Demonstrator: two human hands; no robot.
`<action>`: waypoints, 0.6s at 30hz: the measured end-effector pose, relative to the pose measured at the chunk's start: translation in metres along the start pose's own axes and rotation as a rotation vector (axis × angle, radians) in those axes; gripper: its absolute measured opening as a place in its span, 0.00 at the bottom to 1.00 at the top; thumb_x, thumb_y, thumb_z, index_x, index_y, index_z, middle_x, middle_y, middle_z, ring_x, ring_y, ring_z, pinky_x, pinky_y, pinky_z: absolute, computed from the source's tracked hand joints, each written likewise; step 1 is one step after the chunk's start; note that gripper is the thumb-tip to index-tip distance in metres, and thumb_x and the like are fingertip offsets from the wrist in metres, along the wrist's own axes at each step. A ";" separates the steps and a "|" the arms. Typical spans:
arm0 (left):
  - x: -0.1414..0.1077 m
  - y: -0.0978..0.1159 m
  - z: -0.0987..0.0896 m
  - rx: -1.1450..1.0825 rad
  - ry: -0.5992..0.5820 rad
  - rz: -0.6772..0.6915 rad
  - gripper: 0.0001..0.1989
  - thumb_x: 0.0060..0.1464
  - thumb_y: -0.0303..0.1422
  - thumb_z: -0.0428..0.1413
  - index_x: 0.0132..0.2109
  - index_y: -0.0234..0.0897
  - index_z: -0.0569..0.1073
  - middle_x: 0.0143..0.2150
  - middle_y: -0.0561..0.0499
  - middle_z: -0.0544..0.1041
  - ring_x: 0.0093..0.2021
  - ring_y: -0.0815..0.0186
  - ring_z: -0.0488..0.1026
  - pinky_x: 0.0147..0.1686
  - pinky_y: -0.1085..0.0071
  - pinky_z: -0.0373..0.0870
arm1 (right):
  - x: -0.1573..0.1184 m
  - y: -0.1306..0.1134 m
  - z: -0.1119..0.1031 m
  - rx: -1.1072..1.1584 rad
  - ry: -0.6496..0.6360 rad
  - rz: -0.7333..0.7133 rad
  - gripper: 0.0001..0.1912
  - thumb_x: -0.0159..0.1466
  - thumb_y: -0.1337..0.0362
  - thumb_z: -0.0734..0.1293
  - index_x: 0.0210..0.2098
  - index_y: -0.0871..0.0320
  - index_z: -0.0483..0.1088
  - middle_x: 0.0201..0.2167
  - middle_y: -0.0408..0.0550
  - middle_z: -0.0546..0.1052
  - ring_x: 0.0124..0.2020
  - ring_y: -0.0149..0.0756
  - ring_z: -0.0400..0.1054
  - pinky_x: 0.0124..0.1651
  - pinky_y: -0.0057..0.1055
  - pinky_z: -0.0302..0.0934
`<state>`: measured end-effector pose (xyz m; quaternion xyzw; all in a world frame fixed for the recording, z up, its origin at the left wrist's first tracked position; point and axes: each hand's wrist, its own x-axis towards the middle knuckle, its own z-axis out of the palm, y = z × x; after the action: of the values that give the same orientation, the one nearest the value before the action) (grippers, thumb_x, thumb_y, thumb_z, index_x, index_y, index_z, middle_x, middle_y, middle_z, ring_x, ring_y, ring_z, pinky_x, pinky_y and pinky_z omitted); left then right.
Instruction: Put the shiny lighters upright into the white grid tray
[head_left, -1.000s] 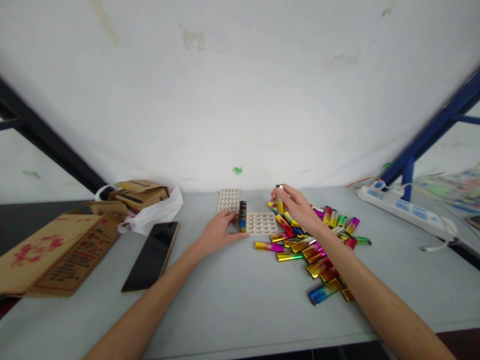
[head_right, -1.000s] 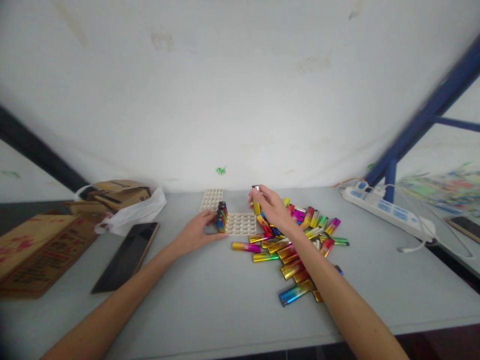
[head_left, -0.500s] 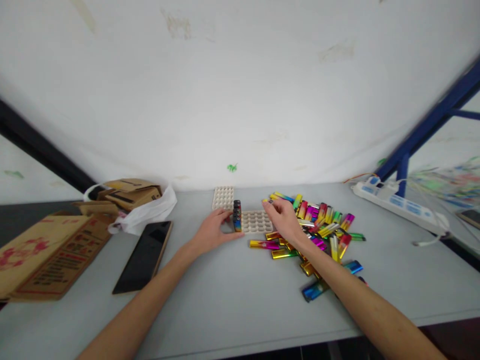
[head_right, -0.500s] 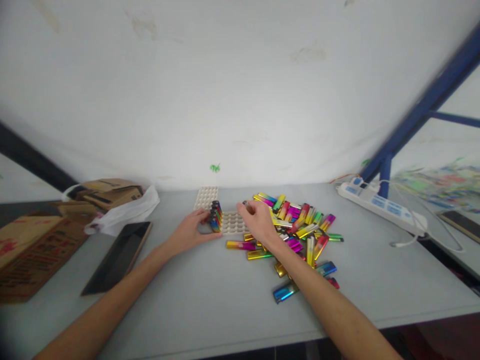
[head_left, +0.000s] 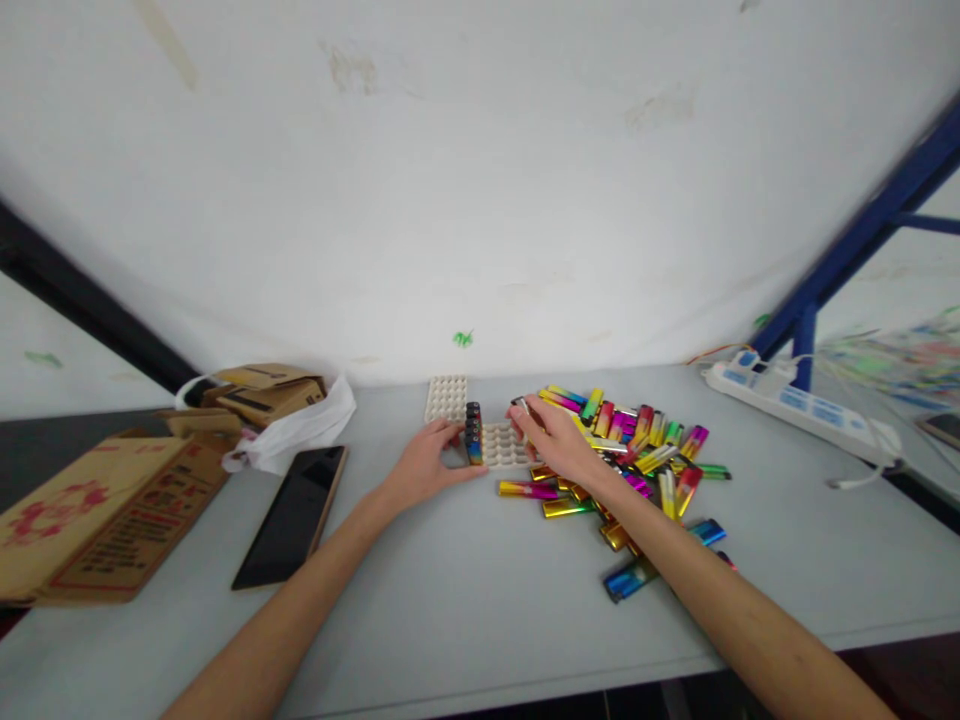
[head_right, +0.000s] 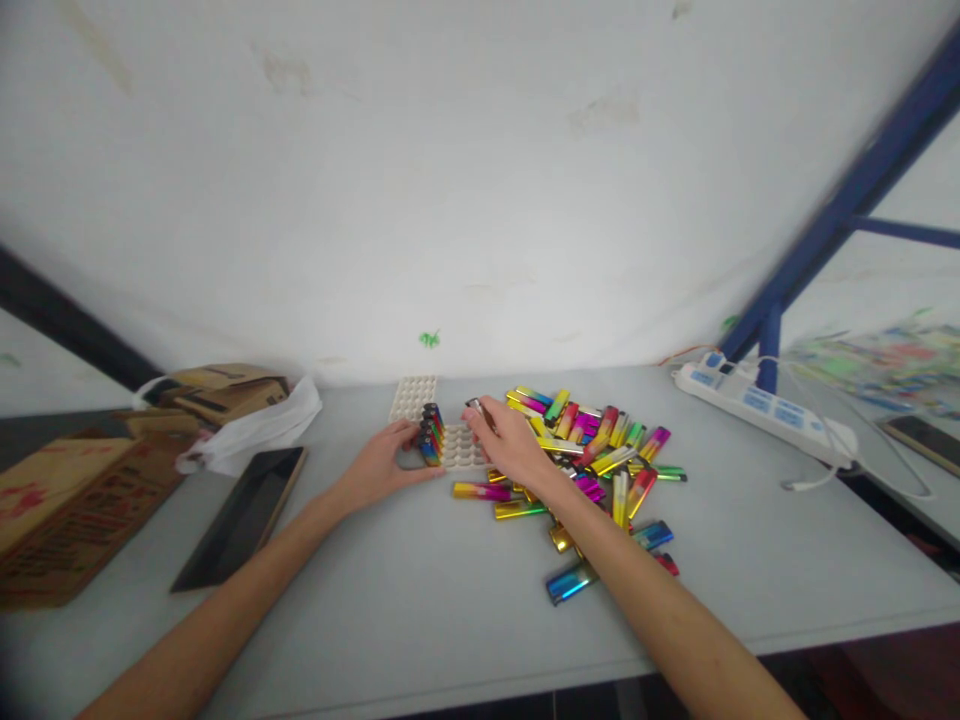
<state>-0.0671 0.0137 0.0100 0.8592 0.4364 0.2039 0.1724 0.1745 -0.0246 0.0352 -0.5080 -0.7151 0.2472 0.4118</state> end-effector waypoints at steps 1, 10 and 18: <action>0.000 0.000 0.000 0.001 0.001 -0.001 0.26 0.50 0.54 0.65 0.44 0.35 0.76 0.41 0.46 0.75 0.42 0.56 0.73 0.44 0.63 0.71 | 0.000 0.000 0.000 -0.032 -0.017 -0.038 0.20 0.76 0.51 0.57 0.32 0.55 0.65 0.30 0.43 0.71 0.33 0.35 0.66 0.37 0.30 0.57; -0.001 0.001 0.001 -0.026 0.007 0.005 0.27 0.51 0.55 0.65 0.46 0.36 0.77 0.43 0.45 0.76 0.44 0.55 0.74 0.47 0.62 0.72 | 0.008 -0.001 0.005 -0.317 -0.052 -0.083 0.19 0.77 0.54 0.59 0.34 0.57 0.70 0.27 0.44 0.76 0.28 0.35 0.67 0.34 0.30 0.55; -0.001 -0.001 0.004 -0.003 0.003 0.016 0.29 0.52 0.55 0.64 0.49 0.35 0.76 0.43 0.45 0.75 0.45 0.54 0.73 0.48 0.61 0.70 | 0.019 0.012 0.017 -0.557 -0.229 -0.199 0.10 0.77 0.62 0.60 0.48 0.61 0.70 0.45 0.57 0.79 0.45 0.43 0.74 0.47 0.35 0.64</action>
<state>-0.0665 0.0124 0.0064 0.8620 0.4296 0.2071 0.1717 0.1635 -0.0018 0.0233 -0.4974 -0.8433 0.0559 0.1958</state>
